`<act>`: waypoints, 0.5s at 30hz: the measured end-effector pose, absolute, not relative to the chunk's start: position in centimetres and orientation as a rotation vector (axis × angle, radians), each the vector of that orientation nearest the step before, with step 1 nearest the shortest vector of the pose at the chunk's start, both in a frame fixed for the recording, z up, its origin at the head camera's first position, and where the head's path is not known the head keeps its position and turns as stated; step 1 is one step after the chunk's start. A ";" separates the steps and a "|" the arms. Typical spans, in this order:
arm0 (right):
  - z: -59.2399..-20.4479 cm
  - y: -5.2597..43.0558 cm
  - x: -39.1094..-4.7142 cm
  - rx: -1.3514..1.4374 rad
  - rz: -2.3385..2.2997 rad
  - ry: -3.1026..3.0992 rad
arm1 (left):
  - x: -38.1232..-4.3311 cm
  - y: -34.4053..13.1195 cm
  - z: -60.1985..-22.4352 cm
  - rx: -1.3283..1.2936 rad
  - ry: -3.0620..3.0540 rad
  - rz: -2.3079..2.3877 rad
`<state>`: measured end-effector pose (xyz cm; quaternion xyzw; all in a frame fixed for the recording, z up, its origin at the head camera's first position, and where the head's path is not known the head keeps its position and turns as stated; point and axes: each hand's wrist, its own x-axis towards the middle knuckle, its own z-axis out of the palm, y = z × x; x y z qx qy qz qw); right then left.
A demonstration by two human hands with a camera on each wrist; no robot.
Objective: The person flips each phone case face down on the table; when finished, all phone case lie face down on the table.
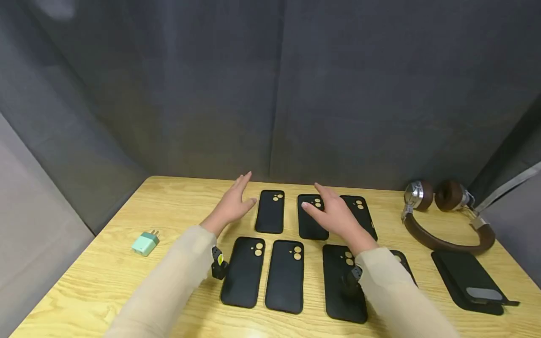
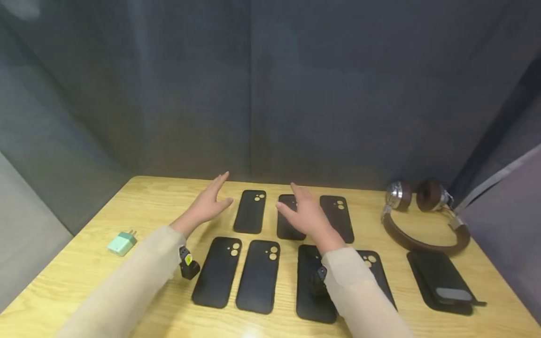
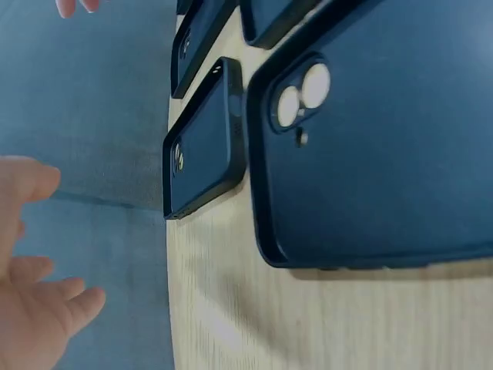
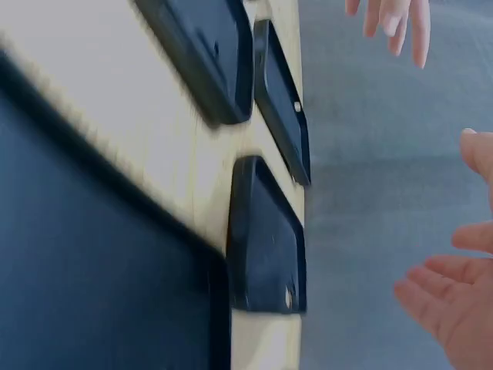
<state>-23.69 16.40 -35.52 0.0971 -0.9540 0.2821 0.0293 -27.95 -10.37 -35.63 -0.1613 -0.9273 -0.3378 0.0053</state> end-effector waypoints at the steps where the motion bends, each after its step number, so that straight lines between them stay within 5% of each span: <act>1: -35.7 15.9 -23.9 0.304 0.910 -2.936 | -28.2 -10.4 -35.7 -0.497 -2.903 -1.071; 15: -38.2 11.0 -25.8 0.073 1.553 -2.837 | -29.7 -9.4 -36.8 -0.305 -2.884 -1.513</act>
